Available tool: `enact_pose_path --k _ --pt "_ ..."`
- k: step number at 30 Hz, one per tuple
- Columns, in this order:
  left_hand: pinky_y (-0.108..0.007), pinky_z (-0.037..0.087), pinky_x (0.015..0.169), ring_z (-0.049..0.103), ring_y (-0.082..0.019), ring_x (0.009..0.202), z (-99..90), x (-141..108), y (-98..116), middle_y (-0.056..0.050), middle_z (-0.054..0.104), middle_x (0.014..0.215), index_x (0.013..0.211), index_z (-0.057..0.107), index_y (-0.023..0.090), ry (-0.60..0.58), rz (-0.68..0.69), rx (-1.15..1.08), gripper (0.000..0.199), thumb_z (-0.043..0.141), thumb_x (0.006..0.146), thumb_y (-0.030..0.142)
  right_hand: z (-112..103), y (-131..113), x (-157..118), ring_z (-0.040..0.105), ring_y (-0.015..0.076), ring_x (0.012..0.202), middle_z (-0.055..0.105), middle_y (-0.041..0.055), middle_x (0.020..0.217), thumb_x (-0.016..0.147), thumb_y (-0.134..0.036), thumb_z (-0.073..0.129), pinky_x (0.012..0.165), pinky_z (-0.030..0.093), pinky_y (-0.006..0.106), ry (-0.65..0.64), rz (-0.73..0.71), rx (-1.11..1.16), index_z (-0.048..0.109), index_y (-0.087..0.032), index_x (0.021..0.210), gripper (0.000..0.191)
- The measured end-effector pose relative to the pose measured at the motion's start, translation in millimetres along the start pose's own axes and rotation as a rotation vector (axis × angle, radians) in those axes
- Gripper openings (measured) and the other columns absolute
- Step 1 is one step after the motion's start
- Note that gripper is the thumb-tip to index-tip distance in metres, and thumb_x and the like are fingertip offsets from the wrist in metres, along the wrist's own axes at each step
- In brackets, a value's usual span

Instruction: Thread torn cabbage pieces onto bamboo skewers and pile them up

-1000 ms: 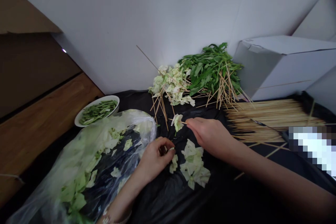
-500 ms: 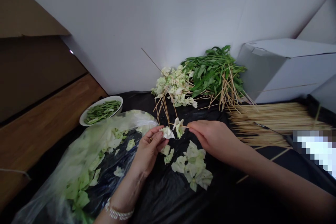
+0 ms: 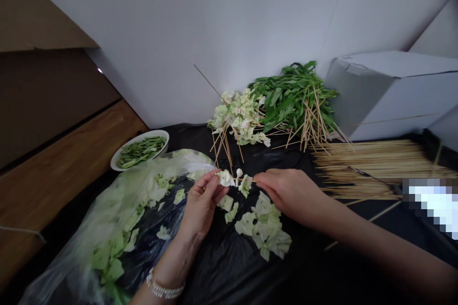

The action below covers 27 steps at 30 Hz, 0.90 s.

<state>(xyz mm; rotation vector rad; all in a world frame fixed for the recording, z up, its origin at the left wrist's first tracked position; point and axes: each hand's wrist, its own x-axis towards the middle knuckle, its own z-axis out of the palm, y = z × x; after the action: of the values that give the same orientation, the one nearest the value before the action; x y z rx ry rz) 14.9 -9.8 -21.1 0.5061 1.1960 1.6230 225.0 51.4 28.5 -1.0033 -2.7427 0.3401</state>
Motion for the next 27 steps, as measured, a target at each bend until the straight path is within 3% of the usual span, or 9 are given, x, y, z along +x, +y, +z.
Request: enact_pose_path --k 5,9,15,27 --pt "-0.025 0.058 0.080 0.069 -0.011 0.079 2.0 -1.6 -1.6 -0.001 0.076 0.091 0.096 0.075 0.018 -0.041 0.042 -0.007 0.034 0.086 0.064 0.028 2.3 0.0 1.6 0.058 0.0136 0.072 0.066 0.0026 0.081 0.098 -0.020 0.044 0.062 0.031 0.026 -0.004 0.012 -0.024 0.064 -0.018 0.088 0.022" --pt "-0.025 0.055 0.087 0.070 -0.014 0.089 3.2 -2.8 -1.7 -0.003 0.077 0.097 0.105 0.073 0.020 -0.095 0.056 0.046 0.045 0.087 0.063 0.021 1.6 0.1 2.0 0.059 0.0141 0.073 0.066 0.0034 0.082 0.098 -0.020 0.044 0.061 0.031 0.026 -0.011 0.021 -0.044 0.064 -0.018 0.089 0.023" --pt "-0.025 0.054 0.086 0.071 -0.014 0.086 2.8 -3.1 -3.8 -0.003 0.077 0.092 0.094 0.074 0.018 -0.070 0.091 0.091 0.033 0.086 0.063 0.022 5.6 -0.5 1.8 0.059 0.0142 0.073 0.066 0.0028 0.082 0.098 -0.020 0.044 0.060 0.030 0.027 -0.013 0.030 -0.052 0.064 -0.019 0.089 0.022" --pt "-0.027 0.053 0.087 0.070 -0.015 0.086 1.6 -2.6 -7.8 -0.002 0.078 0.092 0.095 0.076 0.021 -0.063 0.148 0.170 0.033 0.086 0.063 0.025 8.0 -3.0 0.7 0.058 0.0139 0.068 0.065 0.0024 0.081 0.097 -0.017 0.043 0.056 0.026 0.028 -0.017 0.038 -0.095 0.063 -0.019 0.091 0.020"
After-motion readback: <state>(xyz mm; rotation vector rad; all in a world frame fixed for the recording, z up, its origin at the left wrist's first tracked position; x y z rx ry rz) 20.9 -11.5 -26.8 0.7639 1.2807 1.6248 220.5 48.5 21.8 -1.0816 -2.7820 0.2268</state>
